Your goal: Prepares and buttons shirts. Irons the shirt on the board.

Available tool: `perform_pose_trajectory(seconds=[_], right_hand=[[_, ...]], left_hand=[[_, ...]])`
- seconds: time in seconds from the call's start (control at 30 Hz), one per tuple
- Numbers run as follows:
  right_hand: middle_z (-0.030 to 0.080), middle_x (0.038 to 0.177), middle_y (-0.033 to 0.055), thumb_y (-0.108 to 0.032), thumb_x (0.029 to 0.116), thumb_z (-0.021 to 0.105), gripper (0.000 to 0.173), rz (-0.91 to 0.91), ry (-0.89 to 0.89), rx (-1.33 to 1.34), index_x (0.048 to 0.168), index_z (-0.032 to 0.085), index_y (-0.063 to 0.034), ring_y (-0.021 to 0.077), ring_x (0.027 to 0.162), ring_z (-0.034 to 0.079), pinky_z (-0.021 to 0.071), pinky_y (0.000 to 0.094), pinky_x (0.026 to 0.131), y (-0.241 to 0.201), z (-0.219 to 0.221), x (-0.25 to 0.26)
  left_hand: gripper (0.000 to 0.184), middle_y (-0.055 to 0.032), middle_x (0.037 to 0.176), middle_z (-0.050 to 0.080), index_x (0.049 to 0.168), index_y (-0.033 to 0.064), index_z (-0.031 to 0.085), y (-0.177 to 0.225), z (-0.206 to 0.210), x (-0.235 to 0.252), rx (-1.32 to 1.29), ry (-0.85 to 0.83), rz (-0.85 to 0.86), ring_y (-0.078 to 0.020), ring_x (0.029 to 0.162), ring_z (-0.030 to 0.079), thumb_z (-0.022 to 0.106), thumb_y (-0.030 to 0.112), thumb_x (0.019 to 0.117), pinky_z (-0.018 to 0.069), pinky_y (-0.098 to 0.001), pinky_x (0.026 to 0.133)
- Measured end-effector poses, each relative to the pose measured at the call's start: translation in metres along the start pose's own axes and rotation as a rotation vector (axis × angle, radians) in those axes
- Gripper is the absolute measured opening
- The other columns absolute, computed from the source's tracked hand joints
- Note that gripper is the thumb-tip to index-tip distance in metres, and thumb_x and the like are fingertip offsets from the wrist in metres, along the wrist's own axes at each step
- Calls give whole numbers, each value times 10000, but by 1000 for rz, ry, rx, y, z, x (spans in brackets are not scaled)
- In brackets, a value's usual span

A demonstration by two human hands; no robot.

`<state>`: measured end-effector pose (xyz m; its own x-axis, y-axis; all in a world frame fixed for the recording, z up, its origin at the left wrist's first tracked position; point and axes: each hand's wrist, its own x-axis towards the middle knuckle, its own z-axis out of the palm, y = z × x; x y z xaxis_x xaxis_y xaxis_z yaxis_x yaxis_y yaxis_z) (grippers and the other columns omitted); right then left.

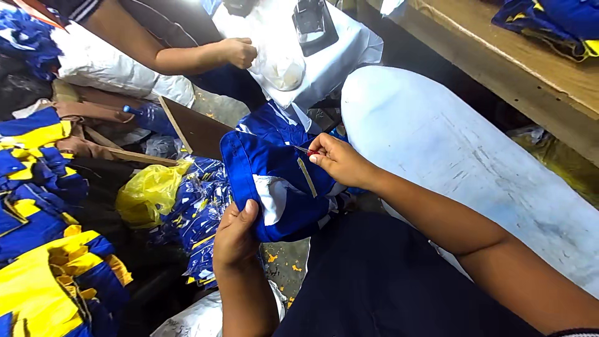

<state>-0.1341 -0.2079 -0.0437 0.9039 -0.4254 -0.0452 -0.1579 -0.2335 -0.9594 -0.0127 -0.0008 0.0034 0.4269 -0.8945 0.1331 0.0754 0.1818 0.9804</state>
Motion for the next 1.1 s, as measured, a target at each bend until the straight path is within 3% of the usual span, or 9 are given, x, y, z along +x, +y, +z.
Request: perform_pose_trajectory(seconds=[0.13,0.3,0.5,0.63,0.8,1.03,1.1], right_hand=[[584,924,81,-128,1056,555,190,4,72,70,1176,580,17,115,765,536,471,288,721,10,-2,-1],[558,884,43,-141,1062,549,215,56,33,176,1212,556,14,58,698,508,437,219,642,10,-7,-4],[554,901,61,-141,1047,567,149,-13,24,13,1115,593,-11,115,748,511,447,293,696,2,-9,-8],[589,957,114,-126,1059,543,155,31,63,-80,1115,608,3,191,813,567,488,384,746,-1,-11,-11],[572,943,80,-155,1038,583,184,6,97,11,1143,596,-5,126,773,521,457,307,712,7,-10,-14],[604,965,122,-121,1035,578,169,-7,141,-42,1118,625,18,175,797,562,489,358,736,7,-1,-15],[605,956,114,-115,1028,584,175,-5,184,-16,1131,623,21,153,781,551,480,330,723,10,-2,-15]], left_hand=[[230,99,1000,780,1101,270,761,0,1,0,1,-3,8,18,939,717,596,403,1015,585,-184,866],[231,101,1004,779,1108,265,762,0,1,0,-8,-22,9,22,933,716,592,393,1019,583,-180,866],[237,107,1001,779,1102,268,765,0,2,-1,4,-52,4,29,929,715,592,406,1017,583,-175,860],[233,106,995,779,1099,263,766,0,2,-3,-1,-42,14,28,927,715,596,400,1016,584,-176,859],[233,108,998,779,1099,269,766,-1,1,-5,2,-43,10,29,928,715,598,406,1014,582,-174,860],[239,119,998,777,1101,274,766,0,2,-4,2,-69,19,40,928,710,584,406,1021,580,-164,855],[235,120,997,777,1100,280,766,0,1,-4,0,-56,20,39,926,710,590,411,1016,580,-164,853]])
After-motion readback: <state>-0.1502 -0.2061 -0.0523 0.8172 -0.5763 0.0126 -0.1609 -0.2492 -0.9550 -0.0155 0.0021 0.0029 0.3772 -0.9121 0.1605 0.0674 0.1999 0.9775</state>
